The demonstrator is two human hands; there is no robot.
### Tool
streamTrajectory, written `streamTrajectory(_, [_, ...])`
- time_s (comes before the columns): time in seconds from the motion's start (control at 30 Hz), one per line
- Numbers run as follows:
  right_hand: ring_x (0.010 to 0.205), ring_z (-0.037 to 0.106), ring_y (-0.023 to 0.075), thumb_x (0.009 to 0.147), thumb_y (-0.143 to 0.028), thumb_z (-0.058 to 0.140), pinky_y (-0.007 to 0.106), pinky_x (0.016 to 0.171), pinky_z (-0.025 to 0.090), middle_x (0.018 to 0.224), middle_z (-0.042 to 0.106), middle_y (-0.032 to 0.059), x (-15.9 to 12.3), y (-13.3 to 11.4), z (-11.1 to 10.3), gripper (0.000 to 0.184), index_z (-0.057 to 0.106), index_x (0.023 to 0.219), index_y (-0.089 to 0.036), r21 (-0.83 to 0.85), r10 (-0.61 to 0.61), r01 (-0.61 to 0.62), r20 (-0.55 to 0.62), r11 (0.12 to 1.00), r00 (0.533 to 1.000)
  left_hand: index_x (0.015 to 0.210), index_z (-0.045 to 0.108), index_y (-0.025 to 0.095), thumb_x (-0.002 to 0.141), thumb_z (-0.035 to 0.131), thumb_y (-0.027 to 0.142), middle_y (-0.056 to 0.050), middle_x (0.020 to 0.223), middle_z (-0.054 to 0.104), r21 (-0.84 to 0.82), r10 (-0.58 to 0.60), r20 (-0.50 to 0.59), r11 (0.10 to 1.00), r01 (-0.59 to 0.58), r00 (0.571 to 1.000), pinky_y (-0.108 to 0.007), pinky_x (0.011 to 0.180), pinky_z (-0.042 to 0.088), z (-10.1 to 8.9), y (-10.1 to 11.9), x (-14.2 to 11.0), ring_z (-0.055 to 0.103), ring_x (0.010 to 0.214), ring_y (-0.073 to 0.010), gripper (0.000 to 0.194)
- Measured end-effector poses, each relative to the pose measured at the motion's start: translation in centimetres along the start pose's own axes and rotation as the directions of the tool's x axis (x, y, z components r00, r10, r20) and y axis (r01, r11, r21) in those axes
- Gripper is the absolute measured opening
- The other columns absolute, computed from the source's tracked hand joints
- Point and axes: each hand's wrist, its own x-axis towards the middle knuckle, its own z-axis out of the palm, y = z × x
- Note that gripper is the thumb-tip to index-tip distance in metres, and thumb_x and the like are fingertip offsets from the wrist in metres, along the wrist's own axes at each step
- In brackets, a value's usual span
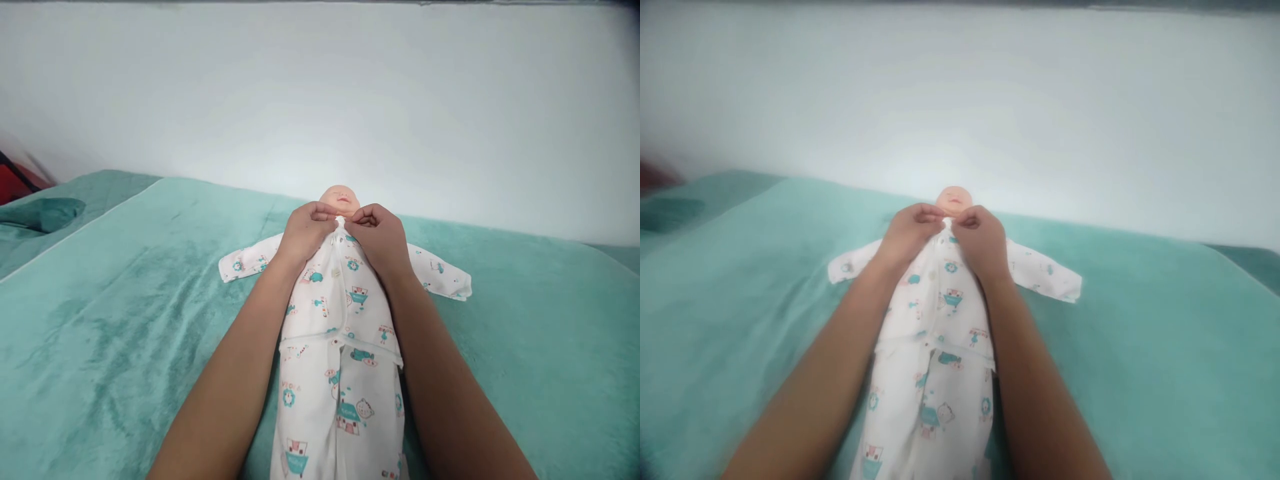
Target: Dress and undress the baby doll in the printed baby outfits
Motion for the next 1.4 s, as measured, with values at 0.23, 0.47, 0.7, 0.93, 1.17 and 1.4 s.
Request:
streamTrajectory(0.23, [0.072, 0.06, 0.0169, 0.068, -0.022, 0.065, 0.035, 0.075, 0.047, 0.075, 0.066, -0.0008, 0.1, 0.1, 0.1, 0.008, 0.062, 0.075, -0.021, 0.033, -0.027, 0.026, 0.029, 0.999, 0.999, 0.088, 0.066, 0.018, 0.073, 0.071, 0.023, -0.004, 0.087, 0.072, 0.066, 0.043, -0.002, 0.997, -0.042, 0.999, -0.027, 0.07, 0.048, 0.3, 0.3, -0.2, 0.065, 0.078, -0.0164, 0.017])
streamTrajectory(0.47, [0.073, 0.061, 0.0172, 0.066, -0.019, 0.063, 0.035, 0.075, 0.048, 0.076, 0.066, -0.0004, 0.0, 0.0, 0.2, 0.009, 0.062, 0.075, -0.022, 0.035, -0.03, 0.028, 0.041, 0.999, 0.999, 0.086, 0.064, 0.02, 0.064, 0.067, 0.012, 0.0, 0.077, 0.066, 0.123, 0.003, -0.051, 0.992, 0.003, 0.999, -0.027, 0.062, 0.043, 0.4, 0.6, -0.2, 0.058, 0.067, -0.0143, 0.023])
streamTrajectory(0.7, [0.071, 0.06, 0.0179, 0.065, -0.02, 0.061, 0.036, 0.075, 0.048, 0.074, 0.066, -0.0005, 0.0, 0.0, 0.3, 0.014, 0.062, 0.079, -0.022, -0.004, 0.0, 0.0, 0.034, 1.0, 0.999, 0.083, 0.062, 0.02, 0.058, 0.064, 0.006, 0.0, 0.077, 0.066, 0.075, -0.036, -0.064, 0.996, 0.041, 0.997, -0.025, 0.058, 0.04, 0.5, 0.6, 0.0, 0.056, 0.065, -0.0131, 0.029])
streamTrajectory(0.93, [0.071, 0.058, 0.0182, 0.066, -0.021, 0.058, 0.037, 0.075, 0.046, 0.073, 0.065, -0.0008, -0.1, -0.3, 0.2, 0.016, 0.066, 0.08, -0.022, -0.051, 0.023, -0.02, 0.053, 0.999, 0.998, 0.083, 0.061, 0.019, 0.061, 0.065, 0.008, -0.001, 0.076, 0.066, 0.002, -0.077, -0.021, 0.997, 0.077, 0.997, -0.025, 0.058, 0.04, 0.1, 0.7, -0.2, 0.056, 0.063, -0.0123, 0.025])
streamTrajectory(1.17, [0.074, 0.061, 0.0194, 0.065, -0.02, 0.059, 0.038, 0.076, 0.048, 0.078, 0.068, 0.0005, 0.0, -0.3, 0.0, 0.021, 0.067, 0.085, -0.022, -0.01, 0.037, -0.036, 0.096, 0.999, 0.995, 0.083, 0.064, 0.018, 0.064, 0.065, 0.01, -0.002, 0.081, 0.068, -0.009, -0.043, 0.051, 0.999, 0.044, 0.998, -0.026, 0.068, 0.045, 0.3, 0.9, -0.6, 0.06, 0.073, -0.014, 0.02])
streamTrajectory(1.4, [0.085, 0.064, 0.0201, 0.066, -0.016, 0.056, 0.038, 0.083, 0.048, 0.091, 0.072, 0.0023, 0.2, 0.2, 0.2, 0.021, 0.066, 0.083, -0.022, 0.041, -0.016, 0.014, 0.037, 0.999, 0.999, 0.083, 0.074, 0.021, 0.078, 0.056, 0.017, -0.002, 0.078, 0.067, 0.261, 0.121, 0.022, 0.958, -0.123, 0.992, -0.028, 0.074, 0.045, 0.5, 0.4, 0.1, 0.059, 0.079, -0.0176, 0.019])
